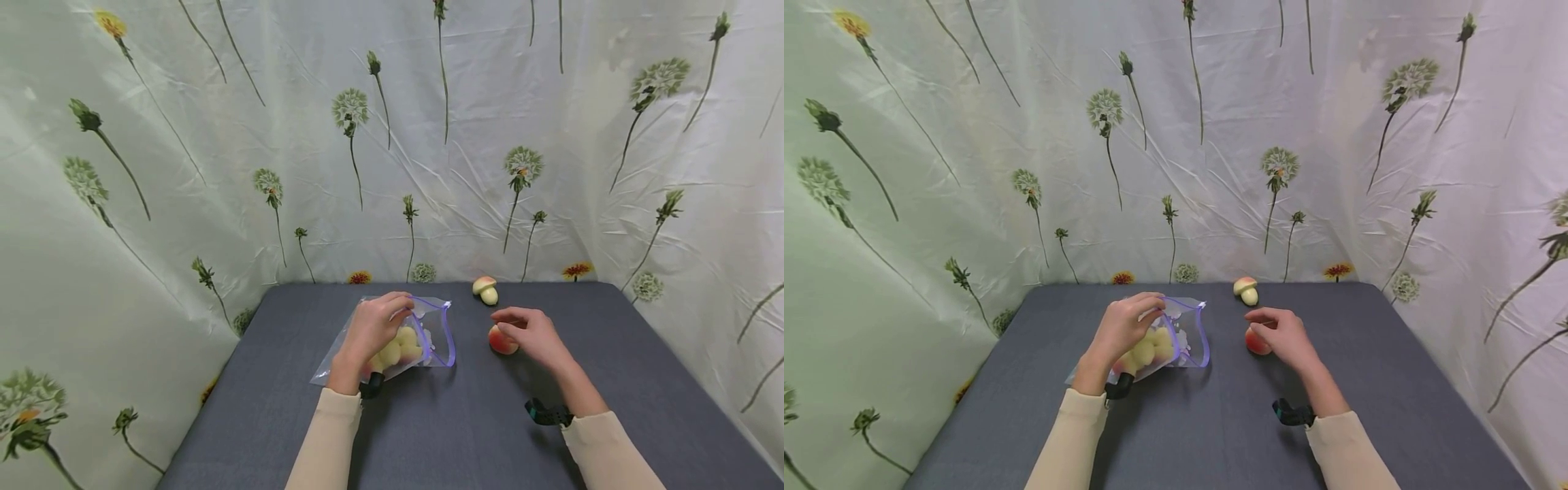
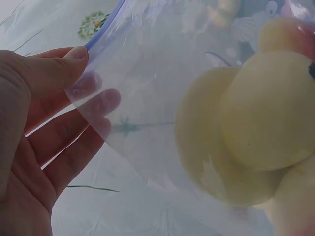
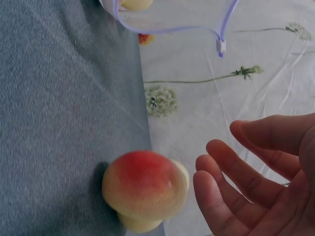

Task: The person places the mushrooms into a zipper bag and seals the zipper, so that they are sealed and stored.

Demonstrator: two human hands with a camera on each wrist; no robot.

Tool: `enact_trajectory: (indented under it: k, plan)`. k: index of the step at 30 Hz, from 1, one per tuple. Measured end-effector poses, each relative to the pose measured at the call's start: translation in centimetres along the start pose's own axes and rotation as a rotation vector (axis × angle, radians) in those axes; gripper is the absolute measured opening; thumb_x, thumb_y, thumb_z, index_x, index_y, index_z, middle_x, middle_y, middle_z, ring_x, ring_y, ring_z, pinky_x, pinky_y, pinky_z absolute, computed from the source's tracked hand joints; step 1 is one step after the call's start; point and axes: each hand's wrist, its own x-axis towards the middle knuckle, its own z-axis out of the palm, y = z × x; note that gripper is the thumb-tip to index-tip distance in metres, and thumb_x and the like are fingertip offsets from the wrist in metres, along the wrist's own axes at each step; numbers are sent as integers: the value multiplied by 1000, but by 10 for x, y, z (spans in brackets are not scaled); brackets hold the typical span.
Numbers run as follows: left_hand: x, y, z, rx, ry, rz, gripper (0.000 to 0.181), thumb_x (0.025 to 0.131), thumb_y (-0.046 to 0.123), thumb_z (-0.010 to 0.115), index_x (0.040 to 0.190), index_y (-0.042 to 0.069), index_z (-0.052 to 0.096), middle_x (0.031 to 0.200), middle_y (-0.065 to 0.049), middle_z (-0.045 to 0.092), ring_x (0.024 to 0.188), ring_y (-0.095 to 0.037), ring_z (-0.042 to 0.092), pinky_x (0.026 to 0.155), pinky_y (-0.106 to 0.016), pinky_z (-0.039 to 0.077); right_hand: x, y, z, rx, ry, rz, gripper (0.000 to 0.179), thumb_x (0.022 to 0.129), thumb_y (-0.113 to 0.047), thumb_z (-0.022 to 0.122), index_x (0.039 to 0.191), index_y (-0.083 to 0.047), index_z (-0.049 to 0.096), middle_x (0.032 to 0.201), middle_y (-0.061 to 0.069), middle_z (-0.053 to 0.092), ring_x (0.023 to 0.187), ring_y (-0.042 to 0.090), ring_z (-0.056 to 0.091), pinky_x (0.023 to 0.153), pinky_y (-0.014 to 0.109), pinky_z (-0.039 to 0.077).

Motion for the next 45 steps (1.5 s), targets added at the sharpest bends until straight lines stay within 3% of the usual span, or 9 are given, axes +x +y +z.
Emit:
enact_trajectory:
  k: [3, 9, 17, 21, 31, 40, 45]
  plan:
    - [0, -1, 0, 6, -4, 5, 10, 89, 10, 78, 98, 14, 76, 109, 0, 73, 81, -12, 71, 68, -28, 56, -1, 5, -3, 12, 6, 10, 23, 99, -14, 66, 121, -9, 71, 117, 17, 70, 96, 30, 67, 80, 49, 55]
    - [-1, -2, -4, 14, -26, 6, 9, 91, 12, 77, 99, 15, 77, 110, 0, 73, 85, -13, 71, 69, -32, 57, -4, 15, -8, -28, 33, 36, 25, 100, -16, 65, 123, -8, 70, 120, 15, 69, 104, 28, 67, 80, 37, 57]
    - [-2, -3, -9, -2, -69, 19, 10, 91, 13, 78, 100, 16, 76, 112, -2, 73, 83, -13, 71, 69, -36, 56, -4, 29, -9, -32, 53, 74, 31, 101, -14, 63, 129, -3, 65, 123, 17, 67, 107, 32, 66, 83, 44, 57]
    - [-3, -4, -10, -26, -82, 14, 11, 88, 14, 81, 96, 16, 75, 113, -2, 73, 81, -15, 71, 68, -37, 55, -3, 35, -9, -100, 59, 61, 34, 99, -12, 64, 132, -5, 64, 126, 16, 66, 109, 33, 64, 82, 45, 55]
    - [-2, -2, -10, -64, -112, -3, 12, 86, 15, 83, 90, 17, 72, 114, -1, 73, 84, -16, 72, 66, -34, 54, -3, 45, -5, -157, -30, 46, 48, 95, -5, 65, 142, -8, 56, 138, 20, 57, 123, 44, 53, 85, 53, 53]
    - [0, 1, -9, -98, -141, -16, 10, 87, 11, 80, 89, 14, 71, 116, 0, 73, 85, -15, 71, 65, -27, 51, -3, 50, -2, -180, -61, 80, 57, 89, -22, 77, 141, -11, 57, 135, 21, 58, 124, 45, 52, 86, 58, 49]
    - [-1, 3, -10, -97, -148, -38, 13, 89, 9, 78, 87, 17, 68, 117, 1, 72, 72, -8, 65, 59, -24, 46, 1, 52, -2, -201, -66, 99, 60, 87, -25, 80, 141, -12, 57, 134, 23, 57, 125, 46, 51, 84, 56, 50]
